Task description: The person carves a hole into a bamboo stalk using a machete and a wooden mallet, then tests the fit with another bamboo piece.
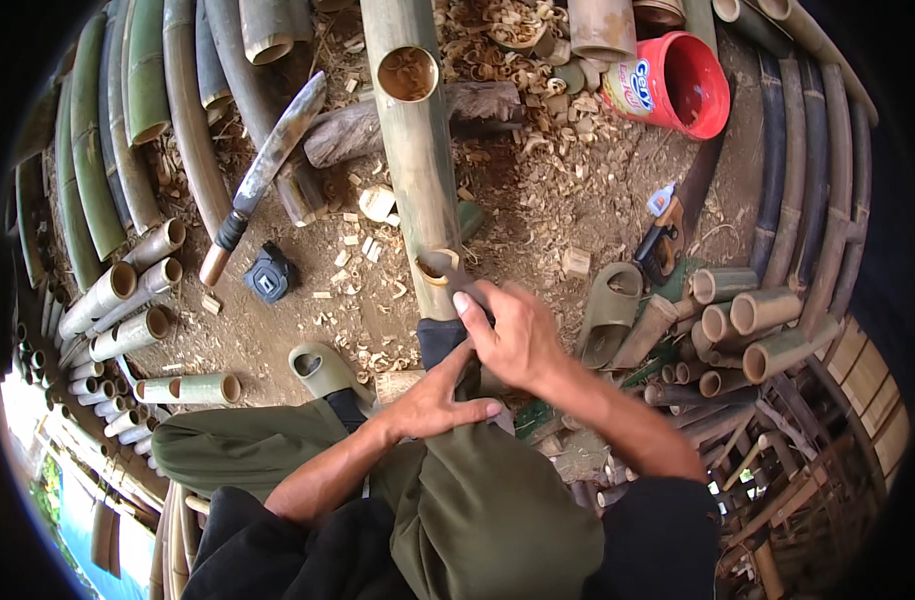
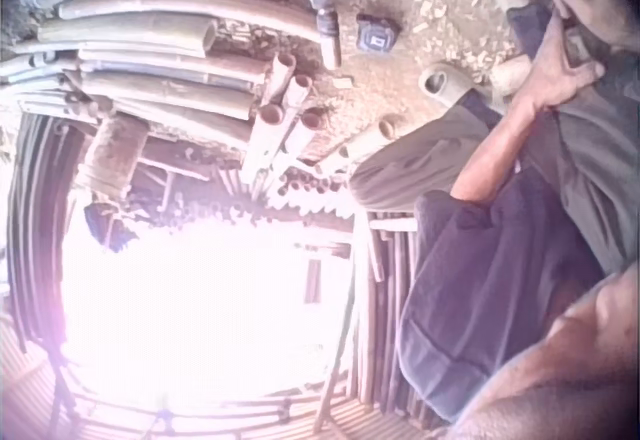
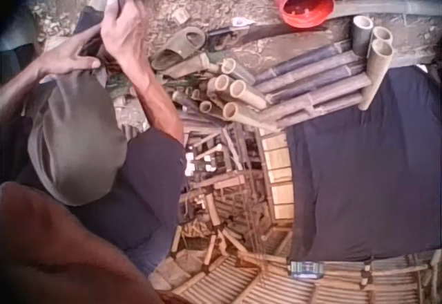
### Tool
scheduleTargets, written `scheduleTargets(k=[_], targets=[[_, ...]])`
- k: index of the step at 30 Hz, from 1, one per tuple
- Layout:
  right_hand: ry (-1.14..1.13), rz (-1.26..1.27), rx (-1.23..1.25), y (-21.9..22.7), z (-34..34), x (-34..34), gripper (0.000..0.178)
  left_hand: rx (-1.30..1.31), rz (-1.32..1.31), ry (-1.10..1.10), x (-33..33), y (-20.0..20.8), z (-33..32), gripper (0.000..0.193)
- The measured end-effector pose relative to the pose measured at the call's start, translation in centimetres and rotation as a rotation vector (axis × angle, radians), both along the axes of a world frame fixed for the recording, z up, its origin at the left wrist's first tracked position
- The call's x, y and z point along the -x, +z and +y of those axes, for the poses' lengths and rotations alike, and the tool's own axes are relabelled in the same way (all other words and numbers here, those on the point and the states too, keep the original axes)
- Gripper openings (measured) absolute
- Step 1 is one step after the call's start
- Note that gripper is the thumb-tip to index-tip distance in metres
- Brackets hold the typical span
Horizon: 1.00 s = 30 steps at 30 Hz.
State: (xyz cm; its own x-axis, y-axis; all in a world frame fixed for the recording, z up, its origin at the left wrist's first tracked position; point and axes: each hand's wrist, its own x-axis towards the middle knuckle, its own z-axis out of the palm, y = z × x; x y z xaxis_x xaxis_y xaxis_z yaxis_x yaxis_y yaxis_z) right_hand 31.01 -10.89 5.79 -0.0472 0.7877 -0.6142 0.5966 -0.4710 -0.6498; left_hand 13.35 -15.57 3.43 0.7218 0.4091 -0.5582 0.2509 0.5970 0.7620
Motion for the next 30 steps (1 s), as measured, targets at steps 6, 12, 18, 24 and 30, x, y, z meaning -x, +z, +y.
scheduleTargets(k=[6, 12, 18, 24, 30], targets=[[-0.295, 0.350, 0.390, -0.8, -2.3, 4.9, 0.039, 0.000, 0.493, 0.017, 6.3, 1.8, -0.3, 0.065], [-0.559, 0.744, 0.648, -4.0, 0.2, 8.9, 0.044, -0.281, 0.795, 0.019, 9.8, 0.4, 3.5, 0.040], [-1.426, 1.607, 0.663, -4.2, 0.4, 5.5, 0.034, -0.897, 0.610, -0.946, 0.1, 8.1, 20.9, 0.017], [-0.885, 1.015, 0.621, -3.4, 0.7, 7.0, 0.032, -0.460, 0.786, -0.371, 7.3, 3.8, 10.3, 0.025], [-1.019, 1.290, 0.697, -4.3, 1.8, 6.0, 0.031, -0.556, 0.811, -0.587, 5.1, 6.7, 14.7, 0.028]])
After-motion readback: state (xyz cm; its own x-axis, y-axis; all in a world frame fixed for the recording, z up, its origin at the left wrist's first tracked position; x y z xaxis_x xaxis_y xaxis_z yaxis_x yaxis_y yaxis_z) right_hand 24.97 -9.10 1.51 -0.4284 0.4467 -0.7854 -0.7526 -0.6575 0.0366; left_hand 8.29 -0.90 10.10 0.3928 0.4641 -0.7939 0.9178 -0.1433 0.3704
